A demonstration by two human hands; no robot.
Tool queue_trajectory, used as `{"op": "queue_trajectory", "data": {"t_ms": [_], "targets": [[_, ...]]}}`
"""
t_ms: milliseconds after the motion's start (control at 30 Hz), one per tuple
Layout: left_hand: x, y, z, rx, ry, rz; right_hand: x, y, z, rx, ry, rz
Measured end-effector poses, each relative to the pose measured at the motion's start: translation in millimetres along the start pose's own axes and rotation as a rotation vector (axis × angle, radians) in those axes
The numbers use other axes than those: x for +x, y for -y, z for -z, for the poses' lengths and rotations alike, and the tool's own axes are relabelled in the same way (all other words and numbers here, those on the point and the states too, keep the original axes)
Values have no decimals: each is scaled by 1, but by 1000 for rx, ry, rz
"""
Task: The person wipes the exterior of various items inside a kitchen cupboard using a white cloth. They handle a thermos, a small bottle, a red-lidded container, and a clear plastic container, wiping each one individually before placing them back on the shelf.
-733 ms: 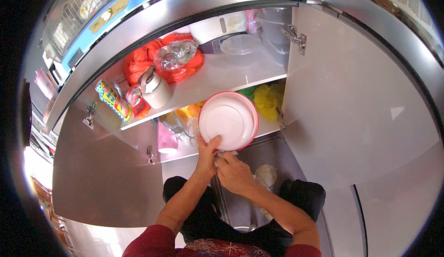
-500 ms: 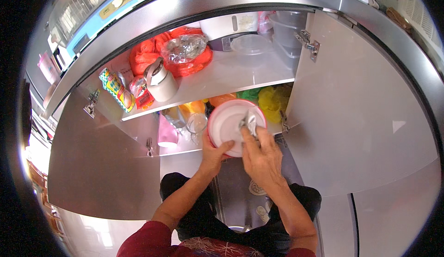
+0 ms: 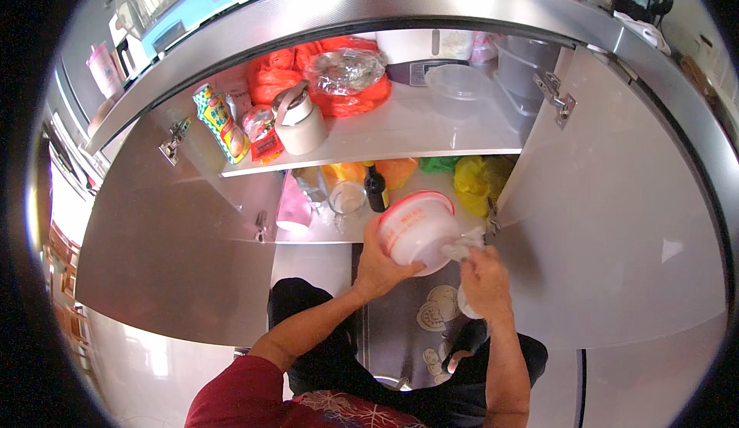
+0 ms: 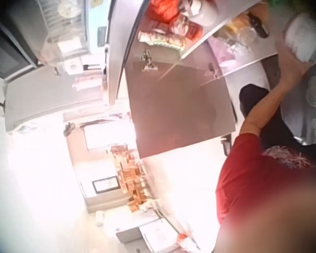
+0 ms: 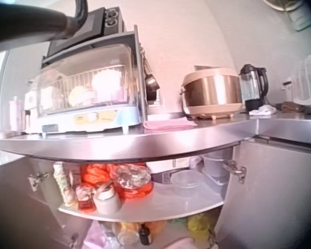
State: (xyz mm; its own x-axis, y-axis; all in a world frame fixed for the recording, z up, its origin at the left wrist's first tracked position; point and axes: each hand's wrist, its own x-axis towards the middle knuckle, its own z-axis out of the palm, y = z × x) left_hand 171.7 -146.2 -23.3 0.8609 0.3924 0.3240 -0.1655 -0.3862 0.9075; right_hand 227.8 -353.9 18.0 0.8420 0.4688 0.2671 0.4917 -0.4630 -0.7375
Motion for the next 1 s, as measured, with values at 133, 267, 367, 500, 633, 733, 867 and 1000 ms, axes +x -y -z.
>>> {"op": "queue_trajectory", "data": {"t_ms": [133, 267, 367, 500, 633, 733, 867, 1000], "targets": [[-19, -21, 2, 511, 64, -298, -3, -22, -5, 530, -35, -516], [-33, -1, -3, 735, 82, -651, -13, -27, -15, 1041, 35, -815], [-49, 15, -10, 753, 115, -786, -26, -38, -24, 1216, 20, -838], [-59, 27, -7, 773, 156, -921, -38, -42, -26, 1108, 116, -876], [-61, 32, -1, 825, 262, -915, -44, -61, -41, 1053, 166, -955], [-52, 17, 10, 571, 387, -770, -43, -76, -55, 1102, 160, -990], [-38, 3, 18, 339, 209, -539, -34, -61, -57, 1135, 199, -935], [-26, 17, 5, 106, -90, -176, -24, -46, -65, 1093, 213, -866]]}}
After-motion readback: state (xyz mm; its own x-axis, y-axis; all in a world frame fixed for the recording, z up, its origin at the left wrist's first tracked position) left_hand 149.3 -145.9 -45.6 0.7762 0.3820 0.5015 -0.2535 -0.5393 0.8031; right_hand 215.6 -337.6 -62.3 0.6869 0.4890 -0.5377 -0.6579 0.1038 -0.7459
